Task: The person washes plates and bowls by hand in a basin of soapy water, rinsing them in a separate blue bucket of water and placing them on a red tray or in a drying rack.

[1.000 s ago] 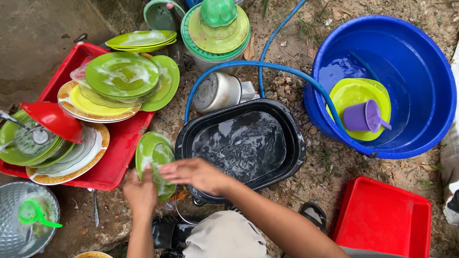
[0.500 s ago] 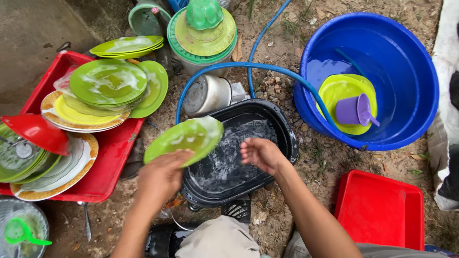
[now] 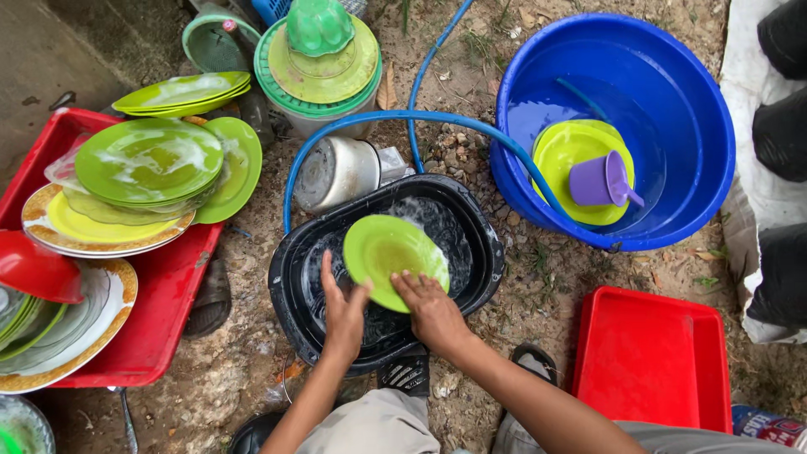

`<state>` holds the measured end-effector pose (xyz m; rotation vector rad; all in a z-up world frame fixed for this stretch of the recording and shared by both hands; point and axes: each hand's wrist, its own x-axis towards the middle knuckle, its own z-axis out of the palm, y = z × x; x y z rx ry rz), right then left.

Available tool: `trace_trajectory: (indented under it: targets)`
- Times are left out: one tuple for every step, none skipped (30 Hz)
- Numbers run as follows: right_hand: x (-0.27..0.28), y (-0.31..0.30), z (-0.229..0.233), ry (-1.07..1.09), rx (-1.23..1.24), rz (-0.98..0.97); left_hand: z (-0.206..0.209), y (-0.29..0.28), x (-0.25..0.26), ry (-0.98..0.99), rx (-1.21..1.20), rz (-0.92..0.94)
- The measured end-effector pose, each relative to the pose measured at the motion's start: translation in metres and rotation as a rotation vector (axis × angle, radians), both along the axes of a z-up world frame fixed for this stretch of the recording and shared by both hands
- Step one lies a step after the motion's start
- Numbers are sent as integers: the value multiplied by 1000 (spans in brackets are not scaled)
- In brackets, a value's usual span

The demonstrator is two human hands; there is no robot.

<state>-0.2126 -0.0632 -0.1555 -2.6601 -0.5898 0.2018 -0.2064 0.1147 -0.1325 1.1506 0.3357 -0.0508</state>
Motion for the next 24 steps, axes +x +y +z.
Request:
trace_trajectory:
  targets:
    - [-2,4,-3,-10,-29,34,-14,2,6,99,-79,9]
    - [-3,6,-5,122,54,101,-30,5,16,200,-162,28]
    - [-3,9,-8,255,137,167,-48,9,21,300,-246,45]
    - [0,14,-13,382,221,228,-66,11,26,303,-275,40]
    - [9,27,-22,479,331,145,-84,12,29,305,-304,34]
    - [19,43,-35,577,443,52,-102,9,28,314,-331,22]
    - [29,52,-48,673,555,-42,-116,3,21,300,-282,15]
    - [44,58,-59,575,533,-25,-127,-4,21,269,-229,13]
    - [60,62,-70,476,510,-9,-134,-9,26,239,-176,11]
    - [64,64,-81,393,485,6,-139,-12,23,257,-169,41]
    - [68,64,-89,420,442,-13,-142,-14,20,274,-162,72]
    - [77,57,-93,439,398,-44,-142,-18,23,289,-157,90]
    - [87,49,-94,459,355,-75,-142,-19,25,294,-91,76]
    - [92,38,-94,597,264,-147,-140,-14,22,302,-22,64]
    - [96,21,-93,734,172,-218,-140,-10,21,310,46,51]
    - [97,12,-93,873,75,-284,-140,-8,23,312,45,47]
    - [94,14,-95,748,24,-281,-141,-6,25,313,44,43]
    - [93,13,-98,617,-37,-269,-142,-9,26,311,33,48]
    - [93,12,-102,486,-96,-257,-145,-12,32,343,-51,78]
    - [83,19,-107,524,-111,-221,-148,-9,38,387,-124,92]
    - [72,31,-111,562,-126,-185,-151,-6,38,432,-196,108]
    - [73,41,-114,581,-146,-143,-154,-8,43,452,-191,85]
    - [67,56,-116,528,39,-193,-158,-7,48,473,-187,63]
    - [54,74,-116,472,219,-228,-163,-4,51,492,-186,51]
